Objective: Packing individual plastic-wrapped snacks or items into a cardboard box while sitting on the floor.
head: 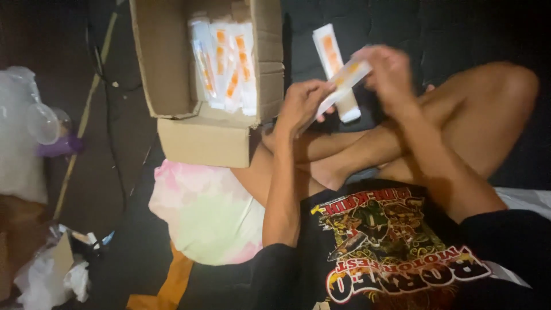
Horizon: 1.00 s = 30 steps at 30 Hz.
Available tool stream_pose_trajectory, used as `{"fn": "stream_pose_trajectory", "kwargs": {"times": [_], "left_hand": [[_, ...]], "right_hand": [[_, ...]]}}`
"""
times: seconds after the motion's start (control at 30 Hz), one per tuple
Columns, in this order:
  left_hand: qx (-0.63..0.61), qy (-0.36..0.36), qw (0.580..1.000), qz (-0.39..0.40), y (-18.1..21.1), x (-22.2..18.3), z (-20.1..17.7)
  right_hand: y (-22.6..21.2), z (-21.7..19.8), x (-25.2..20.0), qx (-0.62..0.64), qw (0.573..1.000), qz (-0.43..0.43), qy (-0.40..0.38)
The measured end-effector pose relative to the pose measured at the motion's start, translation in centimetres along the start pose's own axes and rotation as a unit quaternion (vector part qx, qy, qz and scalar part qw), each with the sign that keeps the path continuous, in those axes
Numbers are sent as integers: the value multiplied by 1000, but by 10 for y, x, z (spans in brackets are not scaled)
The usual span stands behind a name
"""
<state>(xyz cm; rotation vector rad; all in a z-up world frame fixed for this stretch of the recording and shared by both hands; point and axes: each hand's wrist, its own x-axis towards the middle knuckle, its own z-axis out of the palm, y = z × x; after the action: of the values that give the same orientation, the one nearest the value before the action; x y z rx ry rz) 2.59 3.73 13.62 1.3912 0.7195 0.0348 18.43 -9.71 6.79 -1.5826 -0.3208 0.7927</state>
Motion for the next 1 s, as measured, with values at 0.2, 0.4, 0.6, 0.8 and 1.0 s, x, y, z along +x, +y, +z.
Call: {"fn": "stream_pose_trajectory", "kwargs": {"times": [0.2,0.4,0.6,0.8,1.0], "left_hand": [[20,92,994,-60,-17,-28,-40],[-13,91,996,-15,-31,-33,-36],[76,137,979,129,-54,-17,-25],[81,163,978,99,-14,-25,-5],[83,152,972,156,-53,-17,-10]], "right_hand": [[-19,-1,10,99,995,12,-23],[-39,5,1,28,999,1,-38],[-33,-2,4,64,997,6,-35],[12,7,-5,27,994,42,-102],[-4,43,-37,40,995,51,-72]]}}
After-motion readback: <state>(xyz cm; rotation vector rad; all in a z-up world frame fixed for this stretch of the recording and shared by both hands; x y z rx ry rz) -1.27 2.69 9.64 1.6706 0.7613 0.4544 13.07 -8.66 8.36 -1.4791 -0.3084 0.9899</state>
